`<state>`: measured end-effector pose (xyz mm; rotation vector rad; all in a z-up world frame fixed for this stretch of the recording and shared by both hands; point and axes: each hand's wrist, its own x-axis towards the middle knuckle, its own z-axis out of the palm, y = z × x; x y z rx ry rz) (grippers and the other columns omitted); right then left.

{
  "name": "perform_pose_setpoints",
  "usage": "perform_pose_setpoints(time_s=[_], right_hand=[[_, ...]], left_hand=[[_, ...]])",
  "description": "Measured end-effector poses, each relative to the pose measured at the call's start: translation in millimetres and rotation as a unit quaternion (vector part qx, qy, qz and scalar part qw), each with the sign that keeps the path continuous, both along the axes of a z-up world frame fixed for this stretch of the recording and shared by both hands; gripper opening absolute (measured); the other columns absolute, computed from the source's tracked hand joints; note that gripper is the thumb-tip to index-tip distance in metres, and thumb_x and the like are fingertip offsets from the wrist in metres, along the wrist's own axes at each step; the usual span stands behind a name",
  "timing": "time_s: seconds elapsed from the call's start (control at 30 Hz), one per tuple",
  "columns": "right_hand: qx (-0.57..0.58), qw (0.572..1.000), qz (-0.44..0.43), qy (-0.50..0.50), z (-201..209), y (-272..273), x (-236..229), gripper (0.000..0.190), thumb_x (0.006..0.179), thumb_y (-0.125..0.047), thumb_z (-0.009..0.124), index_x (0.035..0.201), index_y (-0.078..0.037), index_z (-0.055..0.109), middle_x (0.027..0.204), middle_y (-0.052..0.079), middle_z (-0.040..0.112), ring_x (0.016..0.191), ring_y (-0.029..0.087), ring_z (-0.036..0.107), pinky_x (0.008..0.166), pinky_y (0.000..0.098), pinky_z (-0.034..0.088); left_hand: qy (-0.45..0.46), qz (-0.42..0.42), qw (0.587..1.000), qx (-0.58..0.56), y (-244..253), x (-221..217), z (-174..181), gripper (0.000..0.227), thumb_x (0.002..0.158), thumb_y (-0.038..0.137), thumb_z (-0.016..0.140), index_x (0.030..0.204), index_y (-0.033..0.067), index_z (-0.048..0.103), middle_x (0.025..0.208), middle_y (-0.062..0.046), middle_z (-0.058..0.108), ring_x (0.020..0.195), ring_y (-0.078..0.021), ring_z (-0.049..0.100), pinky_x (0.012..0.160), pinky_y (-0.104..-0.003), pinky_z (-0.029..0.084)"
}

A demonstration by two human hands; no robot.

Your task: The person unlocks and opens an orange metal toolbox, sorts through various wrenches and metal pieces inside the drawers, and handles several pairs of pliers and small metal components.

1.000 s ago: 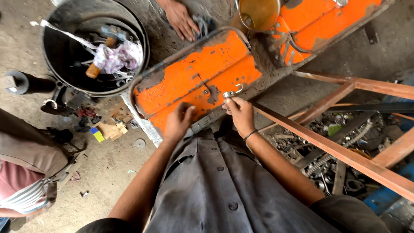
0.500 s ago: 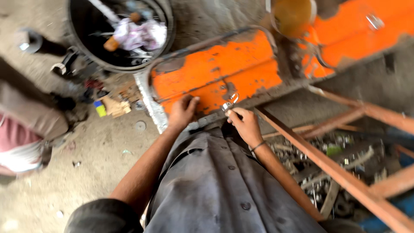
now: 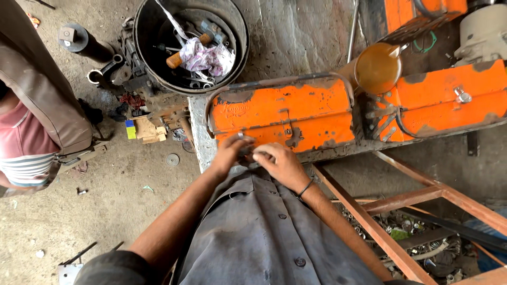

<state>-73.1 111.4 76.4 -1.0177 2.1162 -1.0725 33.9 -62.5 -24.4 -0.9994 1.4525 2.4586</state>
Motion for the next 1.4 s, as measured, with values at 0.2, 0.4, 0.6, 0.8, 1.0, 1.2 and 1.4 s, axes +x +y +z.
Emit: perform_pose_setpoints(time_s=[0.2, 0.4, 0.6, 0.8, 1.0, 1.2, 1.4], right_hand=[[0.015, 0.997, -0.078, -0.009, -7, -8, -22, 0.025, 0.097, -0.029, 0.068, 0.108, -0.007, 0.074, 0.099, 0.008, 0.076, 0.082, 0.017, 0.072, 0.069, 0.0309, 0.058], [0.045, 0.995, -0.086, -0.024, -14, -5, -15, 0.026, 0.098, -0.03, 0.067, 0.108, -0.008, 0.074, 0.097, 0.006, 0.075, 0.085, 0.015, 0.072, 0.07, 0.0313, 0.059], [0.023, 0.99, -0.125, -0.061, -21, 10, -6, 0.026, 0.099, -0.03, 0.067, 0.107, -0.006, 0.074, 0.098, 0.005, 0.076, 0.088, 0.014, 0.073, 0.071, 0.0306, 0.058], [0.029, 0.977, -0.204, -0.061, -30, 32, -9, 0.026, 0.098, -0.028, 0.068, 0.107, -0.005, 0.075, 0.096, 0.005, 0.078, 0.084, 0.014, 0.072, 0.07, 0.0298, 0.057], [-0.022, 0.957, -0.273, -0.096, -42, 59, -7, 0.024, 0.097, -0.023, 0.067, 0.108, -0.004, 0.075, 0.091, 0.005, 0.079, 0.078, 0.012, 0.072, 0.068, 0.0263, 0.057], [-0.039, 0.941, -0.332, -0.046, -11, 72, -9, 0.022, 0.1, -0.021, 0.065, 0.107, -0.002, 0.074, 0.089, 0.006, 0.079, 0.077, 0.012, 0.074, 0.067, 0.0254, 0.059], [-0.09, 0.952, -0.289, 0.035, 14, 59, -16, 0.018, 0.102, -0.018, 0.064, 0.108, -0.003, 0.073, 0.093, 0.007, 0.077, 0.084, 0.013, 0.075, 0.066, 0.025, 0.059]], left_hand=[[-0.111, 0.143, 0.973, -0.141, -62, 18, 32, 0.034, 0.092, 0.037, 0.078, 0.098, 0.0054, 0.066, 0.081, -0.008, 0.07, 0.062, -0.0136, 0.06, 0.057, -0.032, 0.048], [-0.178, 0.128, 0.902, -0.373, -105, -8, 52, 0.034, 0.09, 0.035, 0.076, 0.093, 0.007, 0.058, 0.08, -0.007, 0.068, 0.063, -0.0155, 0.068, 0.062, -0.038, 0.061], [-0.031, 0.058, 0.78, -0.623, -109, -54, 59, 0.032, 0.087, 0.023, 0.081, 0.095, 0.0026, 0.057, 0.11, -0.014, 0.06, 0.081, -0.0359, 0.067, 0.073, -0.047, 0.052], [-0.085, -0.1, 0.741, -0.658, -113, -88, 49, 0.027, 0.086, 0.024, 0.078, 0.096, 0.007, 0.059, 0.095, -0.012, 0.068, 0.09, -0.037, 0.067, 0.076, -0.051, 0.052], [-0.118, -0.155, 0.741, -0.643, -114, -93, 63, 0.03, 0.086, 0.024, 0.077, 0.105, 0.0095, 0.06, 0.095, -0.016, 0.073, 0.09, -0.0383, 0.069, 0.078, -0.05, 0.053], [-0.032, -0.183, 0.771, -0.609, -82, -50, 99, 0.036, 0.084, 0.024, 0.08, 0.107, 0.0066, 0.058, 0.096, -0.014, 0.074, 0.081, -0.0331, 0.074, 0.069, -0.047, 0.058], [-0.018, -0.307, 0.749, -0.587, -27, -5, 93, 0.043, 0.079, 0.017, 0.076, 0.115, 0.0057, 0.057, 0.1, -0.014, 0.072, 0.08, -0.0291, 0.075, 0.067, -0.043, 0.061]])
